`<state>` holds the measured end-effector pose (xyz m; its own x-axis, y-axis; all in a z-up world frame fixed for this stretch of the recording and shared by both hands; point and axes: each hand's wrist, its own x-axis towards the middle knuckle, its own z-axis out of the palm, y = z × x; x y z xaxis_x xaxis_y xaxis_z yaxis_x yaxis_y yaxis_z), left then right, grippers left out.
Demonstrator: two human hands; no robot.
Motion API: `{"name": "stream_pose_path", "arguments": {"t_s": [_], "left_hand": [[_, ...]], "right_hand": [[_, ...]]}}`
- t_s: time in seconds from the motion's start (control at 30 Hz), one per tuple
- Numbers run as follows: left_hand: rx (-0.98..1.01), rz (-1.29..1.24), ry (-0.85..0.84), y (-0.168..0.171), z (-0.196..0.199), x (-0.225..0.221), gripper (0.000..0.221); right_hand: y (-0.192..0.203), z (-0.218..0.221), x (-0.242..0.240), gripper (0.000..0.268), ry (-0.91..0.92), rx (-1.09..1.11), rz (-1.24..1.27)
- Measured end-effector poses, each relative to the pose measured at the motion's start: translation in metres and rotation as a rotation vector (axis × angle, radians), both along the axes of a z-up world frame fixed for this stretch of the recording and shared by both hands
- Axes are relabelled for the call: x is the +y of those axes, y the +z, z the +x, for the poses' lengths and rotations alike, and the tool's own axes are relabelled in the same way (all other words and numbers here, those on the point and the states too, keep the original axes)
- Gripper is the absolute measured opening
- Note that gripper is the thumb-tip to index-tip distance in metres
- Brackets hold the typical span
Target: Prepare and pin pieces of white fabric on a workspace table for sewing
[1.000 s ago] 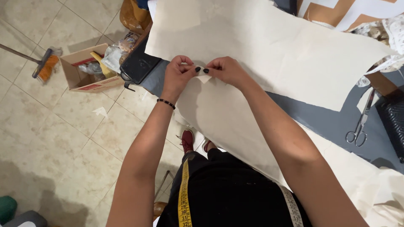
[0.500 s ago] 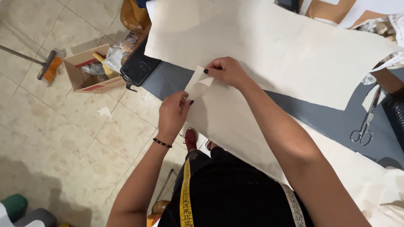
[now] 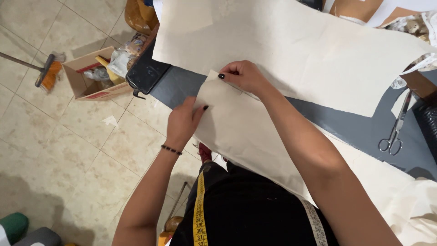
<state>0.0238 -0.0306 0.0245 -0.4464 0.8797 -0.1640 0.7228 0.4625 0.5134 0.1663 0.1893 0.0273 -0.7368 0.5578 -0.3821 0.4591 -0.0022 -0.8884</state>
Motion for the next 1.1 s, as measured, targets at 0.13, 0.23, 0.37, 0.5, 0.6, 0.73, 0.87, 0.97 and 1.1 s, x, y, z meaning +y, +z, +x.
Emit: {"name": "stream_pose_path", "arguments": {"t_s": [0.13, 0.23, 0.37, 0.5, 0.6, 0.73, 0.87, 0.97, 1.1], "left_hand": [[-0.103, 0.28, 0.026, -0.001, 0.004, 0.046, 0.022], [-0.27, 0.471, 0.065, -0.036, -0.008, 0.069, 0.019], [-0.791, 0.352, 0.053, -0.026, -0.024, 0.074, 0.016], [-0.915, 0.226, 0.144, -0.024, -0.033, 0.076, 0.017], [-0.917, 0.216, 0.197, -0.011, -0.034, 0.079, 0.018], [-0.938, 0.211, 0.257, -0.002, -0.031, 0.078, 0.02], [-0.872, 0.249, 0.225, -0.009, -0.032, 0.078, 0.023], [-0.886, 0.263, 0.247, -0.007, -0.03, 0.078, 0.023], [-0.882, 0.262, 0.269, -0.007, -0.029, 0.078, 0.024]], "right_hand": [[0.005, 0.003, -0.004, 0.02, 0.012, 0.027, -0.004], [0.003, 0.003, -0.003, 0.018, 0.012, 0.03, 0.013], [0.008, 0.004, -0.008, 0.016, -0.028, 0.054, -0.008], [0.008, 0.012, -0.006, 0.014, -0.011, 0.073, 0.029], [0.012, 0.029, -0.002, 0.023, 0.047, -0.003, 0.181], [0.019, 0.07, -0.01, 0.019, 0.157, -0.061, 0.381], [0.047, 0.095, -0.031, 0.015, 0.063, -0.079, 0.367], [0.039, 0.106, -0.034, 0.02, 0.021, -0.116, 0.402], [0.03, 0.118, -0.036, 0.016, 0.009, -0.197, 0.438]]}}
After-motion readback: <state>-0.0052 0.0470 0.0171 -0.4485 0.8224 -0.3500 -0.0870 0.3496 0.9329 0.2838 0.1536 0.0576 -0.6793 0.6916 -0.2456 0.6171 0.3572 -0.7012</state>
